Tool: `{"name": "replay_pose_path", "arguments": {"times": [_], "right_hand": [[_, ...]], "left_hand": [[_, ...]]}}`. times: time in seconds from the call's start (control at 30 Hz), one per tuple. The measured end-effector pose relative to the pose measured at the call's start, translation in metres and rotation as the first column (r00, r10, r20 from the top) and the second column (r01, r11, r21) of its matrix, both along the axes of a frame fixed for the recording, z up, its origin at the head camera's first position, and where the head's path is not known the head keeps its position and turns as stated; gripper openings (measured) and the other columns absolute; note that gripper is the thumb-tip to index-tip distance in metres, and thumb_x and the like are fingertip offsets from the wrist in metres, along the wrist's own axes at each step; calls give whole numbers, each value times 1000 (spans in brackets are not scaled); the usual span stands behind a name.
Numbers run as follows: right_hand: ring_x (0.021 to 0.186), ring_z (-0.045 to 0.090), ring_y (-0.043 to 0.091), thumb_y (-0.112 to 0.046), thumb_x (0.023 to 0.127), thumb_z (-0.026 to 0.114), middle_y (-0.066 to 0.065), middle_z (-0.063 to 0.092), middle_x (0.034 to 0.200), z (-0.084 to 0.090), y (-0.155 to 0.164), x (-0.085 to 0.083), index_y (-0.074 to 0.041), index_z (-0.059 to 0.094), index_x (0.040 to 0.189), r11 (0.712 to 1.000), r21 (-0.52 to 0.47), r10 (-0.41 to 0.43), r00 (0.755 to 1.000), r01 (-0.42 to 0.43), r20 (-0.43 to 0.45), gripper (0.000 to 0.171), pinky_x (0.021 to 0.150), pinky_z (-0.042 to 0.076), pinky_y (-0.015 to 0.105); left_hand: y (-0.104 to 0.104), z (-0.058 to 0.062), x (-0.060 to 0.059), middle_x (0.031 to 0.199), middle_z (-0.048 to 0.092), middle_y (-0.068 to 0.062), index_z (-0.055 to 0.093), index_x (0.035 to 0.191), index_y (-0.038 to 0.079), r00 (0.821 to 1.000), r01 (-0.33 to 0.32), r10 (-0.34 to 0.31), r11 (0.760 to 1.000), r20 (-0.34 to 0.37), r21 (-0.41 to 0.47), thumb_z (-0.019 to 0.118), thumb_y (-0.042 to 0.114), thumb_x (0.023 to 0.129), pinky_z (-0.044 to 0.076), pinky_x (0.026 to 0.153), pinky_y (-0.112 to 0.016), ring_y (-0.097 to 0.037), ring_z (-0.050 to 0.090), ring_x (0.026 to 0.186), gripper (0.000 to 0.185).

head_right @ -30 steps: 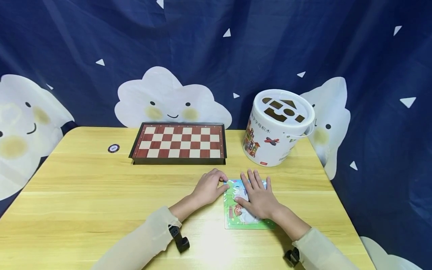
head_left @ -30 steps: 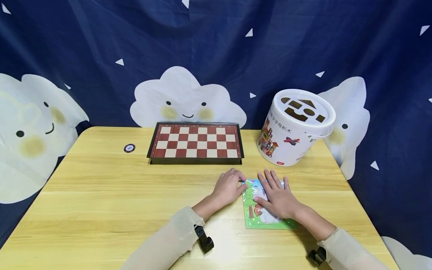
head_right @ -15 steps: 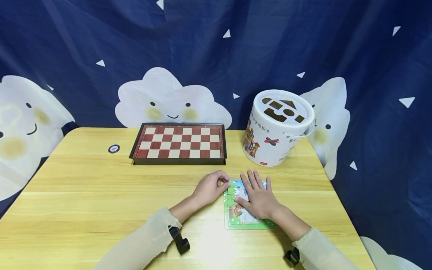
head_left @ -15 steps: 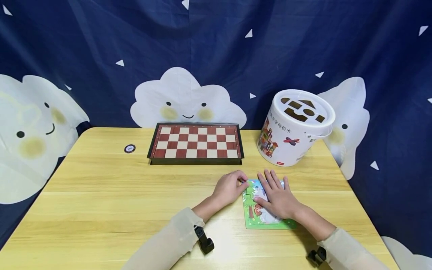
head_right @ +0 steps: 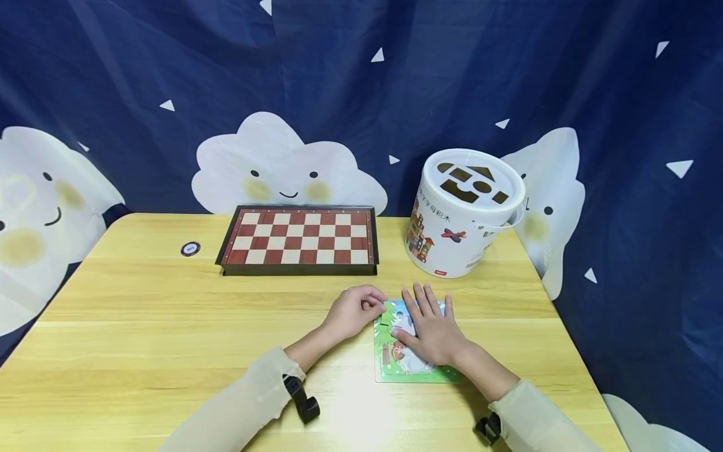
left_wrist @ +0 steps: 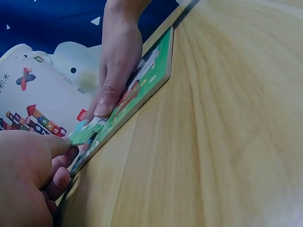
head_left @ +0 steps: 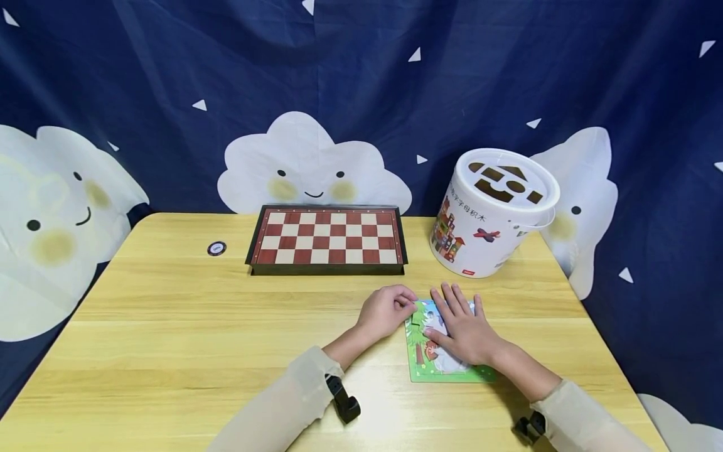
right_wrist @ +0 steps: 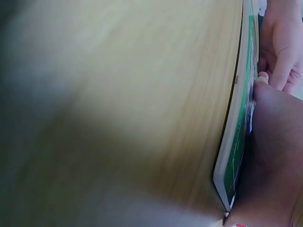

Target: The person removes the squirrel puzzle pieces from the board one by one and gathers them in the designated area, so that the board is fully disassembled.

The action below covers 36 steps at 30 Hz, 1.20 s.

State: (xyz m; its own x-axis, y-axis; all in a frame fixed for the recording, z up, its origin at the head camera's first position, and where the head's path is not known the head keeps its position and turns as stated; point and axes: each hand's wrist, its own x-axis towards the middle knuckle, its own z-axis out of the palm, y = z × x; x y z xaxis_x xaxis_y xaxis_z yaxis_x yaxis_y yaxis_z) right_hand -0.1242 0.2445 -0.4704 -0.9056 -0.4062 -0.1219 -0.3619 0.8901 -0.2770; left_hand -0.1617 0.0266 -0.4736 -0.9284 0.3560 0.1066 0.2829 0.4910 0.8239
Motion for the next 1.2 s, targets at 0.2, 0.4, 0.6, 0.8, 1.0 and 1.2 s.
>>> {"name": "replay_pose_path", "arguments": {"times": [0.2, 0.4, 0.6, 0.8, 1.0, 1.2], "right_hand": [[154, 2, 43, -56, 103, 50, 23, 6, 168, 1, 0, 0, -5, 17, 162, 1000, 1, 3, 1000, -3, -3, 85, 113, -2, 74], [154, 2, 44, -56, 102, 50, 23, 6, 168, 1, 0, 0, -4, 17, 162, 1000, 14, 10, 1000, -10, -4, 86, 113, -2, 74], [154, 3, 44, -56, 103, 50, 23, 6, 168, 2, 0, 0, -4, 17, 162, 1000, 10, 11, 1000, -11, -4, 85, 113, -1, 74], [154, 2, 44, -56, 103, 50, 23, 6, 168, 2, 0, 1, -5, 17, 162, 1000, 2, 14, 1000, -14, -2, 85, 113, -2, 74], [154, 1, 43, -57, 103, 49, 23, 6, 168, 2, 0, 1, -5, 16, 162, 1000, -5, 11, 1000, -11, 3, 85, 113, -3, 74], [154, 2, 43, -57, 102, 49, 22, 6, 168, 2, 0, 1, -6, 17, 162, 1000, -6, 7, 1000, -7, 1, 85, 113, -3, 74]], "left_hand": [[-1, -3, -2, 89, 76, 3, 77, 99, 13, 999, -1, -1, 997, 38, 77, 73, 17, 95, 50, 69, -22, -2, 61, 74, 7], [-4, -4, -9, 91, 76, -3, 77, 100, 7, 997, -12, -8, 972, 83, 235, 73, 10, 95, 54, 75, -24, -7, 66, 80, 8], [-11, -3, -10, 93, 76, -6, 77, 101, 4, 996, -20, -5, 955, 85, 297, 73, 9, 95, 55, 76, -24, -11, 69, 83, 9], [-29, 5, -8, 96, 76, -10, 76, 101, 2, 997, -17, -7, 951, 77, 308, 73, 7, 93, 56, 78, -25, -15, 70, 85, 10], [-61, 11, -7, 94, 76, -9, 76, 100, 2, 996, -46, 23, 956, 82, 289, 75, 6, 92, 56, 77, -26, -14, 69, 84, 10], [-96, 17, -7, 92, 76, -6, 76, 99, 3, 994, -88, 70, 965, 80, 249, 76, 6, 91, 55, 72, -26, -14, 67, 81, 9]]}}
